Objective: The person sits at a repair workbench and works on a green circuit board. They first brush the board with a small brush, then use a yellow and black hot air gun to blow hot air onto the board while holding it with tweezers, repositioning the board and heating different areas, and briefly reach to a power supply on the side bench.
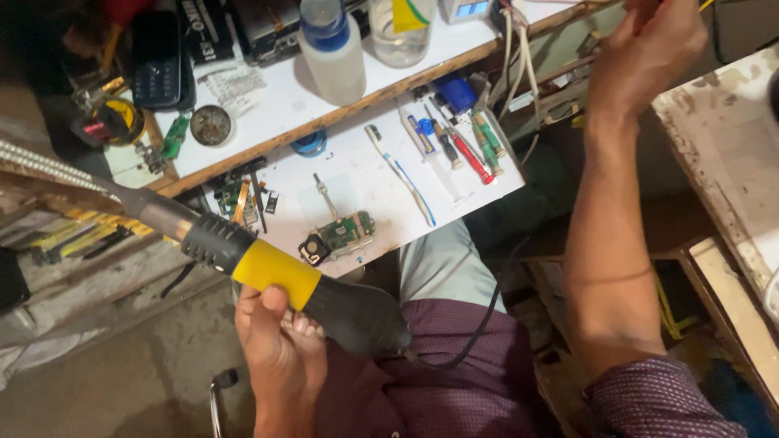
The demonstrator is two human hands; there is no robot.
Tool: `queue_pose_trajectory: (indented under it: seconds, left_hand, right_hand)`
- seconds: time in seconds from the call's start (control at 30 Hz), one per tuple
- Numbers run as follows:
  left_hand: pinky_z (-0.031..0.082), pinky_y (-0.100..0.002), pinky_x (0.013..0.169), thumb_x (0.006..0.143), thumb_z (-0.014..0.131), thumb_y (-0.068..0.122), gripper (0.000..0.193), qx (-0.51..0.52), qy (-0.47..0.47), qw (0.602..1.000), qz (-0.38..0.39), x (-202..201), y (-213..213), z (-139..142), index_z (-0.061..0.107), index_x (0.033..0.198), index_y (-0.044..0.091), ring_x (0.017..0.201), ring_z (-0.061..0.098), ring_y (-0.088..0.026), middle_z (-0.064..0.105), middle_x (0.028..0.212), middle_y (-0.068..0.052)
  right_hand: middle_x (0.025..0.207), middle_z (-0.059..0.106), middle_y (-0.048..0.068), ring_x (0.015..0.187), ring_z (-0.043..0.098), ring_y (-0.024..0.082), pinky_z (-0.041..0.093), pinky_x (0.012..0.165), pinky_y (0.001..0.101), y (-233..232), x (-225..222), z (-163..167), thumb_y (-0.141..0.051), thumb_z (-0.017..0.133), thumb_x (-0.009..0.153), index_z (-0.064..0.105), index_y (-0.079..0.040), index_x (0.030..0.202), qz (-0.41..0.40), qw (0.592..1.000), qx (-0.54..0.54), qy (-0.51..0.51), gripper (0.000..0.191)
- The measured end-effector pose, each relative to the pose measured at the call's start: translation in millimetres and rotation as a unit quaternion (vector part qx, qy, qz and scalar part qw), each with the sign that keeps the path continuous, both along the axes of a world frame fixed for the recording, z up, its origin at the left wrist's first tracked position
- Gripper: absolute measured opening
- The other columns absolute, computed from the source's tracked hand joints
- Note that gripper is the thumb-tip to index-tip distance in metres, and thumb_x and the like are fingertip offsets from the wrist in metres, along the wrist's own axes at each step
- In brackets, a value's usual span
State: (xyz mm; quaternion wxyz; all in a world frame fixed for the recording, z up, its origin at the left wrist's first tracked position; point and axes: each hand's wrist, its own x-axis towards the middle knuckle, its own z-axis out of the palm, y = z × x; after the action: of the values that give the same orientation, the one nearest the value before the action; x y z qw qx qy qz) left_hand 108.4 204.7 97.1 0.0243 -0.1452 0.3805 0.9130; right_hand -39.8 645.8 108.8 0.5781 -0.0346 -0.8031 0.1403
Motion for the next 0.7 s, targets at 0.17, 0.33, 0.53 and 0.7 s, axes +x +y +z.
queue_pose_trajectory:
  seconds: [0.17, 0.33, 0.53, 0.7]
  left_hand:
    - [0.043, -0.020, 0.050, 0.096, 0.073, 0.022, 0.024, 0.003, 0.000, 1.000, -0.008, 0.0, -9.1, 4.4, 0.060, 0.110, 0.008, 0.055, 0.050, -0.004, 0.056, 0.074, 0.005]
    - [0.043, -0.021, 0.049, 0.095, 0.070, 0.023, 0.023, -0.015, -0.014, 1.000, -0.006, 0.7, -13.4, -1.2, 0.060, 0.110, 0.008, 0.055, 0.050, -0.004, 0.059, 0.078, 0.004]
    - [0.041, -0.021, 0.050, 0.095, 0.070, 0.019, 0.020, -0.011, -0.023, 1.000, 0.005, -1.7, -19.6, -9.3, 0.061, 0.109, 0.009, 0.057, 0.051, -0.005, 0.061, 0.079, 0.003]
    - [0.037, -0.019, 0.051, 0.097, 0.069, 0.015, 0.019, -0.008, 0.008, 1.000, -0.013, -7.9, -24.3, -9.3, 0.063, 0.112, 0.005, 0.058, 0.048, -0.003, 0.064, 0.085, 0.001]
  right_hand:
    - [0.097, 0.064, 0.020, 0.089, 0.064, 0.038, 0.050, 0.074, 0.0428, -16.4, 48.6, -25.2, 0.017, 0.053, 0.101, 0.054, -0.001, 0.135, -0.008, 0.989, 0.046, -0.143, 0.039]
    - [0.091, 0.058, 0.016, 0.080, 0.058, 0.030, 0.051, 0.075, 0.0363, -43.2, 97.0, -73.8, 0.018, 0.046, 0.102, 0.030, 0.002, 0.162, 0.061, 0.975, -0.001, -0.215, 0.064]
    - [0.096, 0.061, 0.007, 0.077, 0.060, 0.016, 0.052, 0.074, 0.0292, -72.2, 144.4, -117.8, 0.010, 0.053, 0.113, 0.044, -0.003, 0.157, 0.011, 0.949, -0.107, -0.297, 0.046]
    - [0.082, 0.060, -0.004, 0.063, 0.048, 0.007, 0.037, 0.053, 0.0211, -80.7, 160.9, -107.8, -0.021, 0.057, 0.108, 0.063, -0.007, 0.145, 0.069, 0.739, -0.657, -0.131, 0.039]
